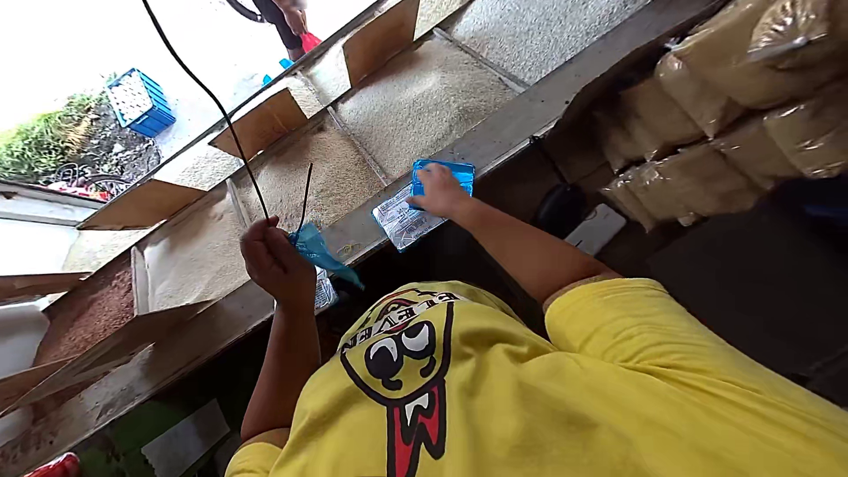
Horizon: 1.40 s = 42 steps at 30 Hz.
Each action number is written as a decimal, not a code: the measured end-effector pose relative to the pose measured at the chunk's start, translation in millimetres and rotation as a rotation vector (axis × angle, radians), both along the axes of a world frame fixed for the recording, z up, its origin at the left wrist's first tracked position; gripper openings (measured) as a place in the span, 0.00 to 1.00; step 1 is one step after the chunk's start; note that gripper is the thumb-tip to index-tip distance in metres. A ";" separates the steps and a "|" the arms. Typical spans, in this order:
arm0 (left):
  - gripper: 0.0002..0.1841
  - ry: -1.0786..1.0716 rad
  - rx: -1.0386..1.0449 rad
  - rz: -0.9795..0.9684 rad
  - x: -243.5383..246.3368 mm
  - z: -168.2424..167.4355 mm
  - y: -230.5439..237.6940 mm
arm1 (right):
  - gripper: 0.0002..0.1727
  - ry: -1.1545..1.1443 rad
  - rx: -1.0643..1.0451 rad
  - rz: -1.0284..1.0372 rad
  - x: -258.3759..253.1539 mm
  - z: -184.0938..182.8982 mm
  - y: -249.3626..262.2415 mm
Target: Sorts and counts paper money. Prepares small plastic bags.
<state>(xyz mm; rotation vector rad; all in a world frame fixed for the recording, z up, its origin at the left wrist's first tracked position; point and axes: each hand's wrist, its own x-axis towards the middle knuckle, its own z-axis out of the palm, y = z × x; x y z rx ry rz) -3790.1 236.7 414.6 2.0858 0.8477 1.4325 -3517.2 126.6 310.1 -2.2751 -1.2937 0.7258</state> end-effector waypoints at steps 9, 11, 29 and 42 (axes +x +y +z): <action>0.10 -0.236 -0.350 -0.229 6.5 -4.3 -13.5 | 0.41 -0.012 -0.549 0.144 37.7 3.9 4.4; 0.12 -0.317 -0.354 -0.303 10.0 -3.1 -14.0 | 0.35 0.008 -0.540 0.242 43.7 10.7 6.5; 0.19 -0.315 -0.330 -0.186 22.2 31.0 -33.0 | 0.33 0.286 0.887 0.338 48.3 193.0 14.3; 0.18 -0.286 -0.039 -0.265 18.5 39.8 -32.0 | 0.08 -0.123 0.698 0.193 -1.7 232.0 42.5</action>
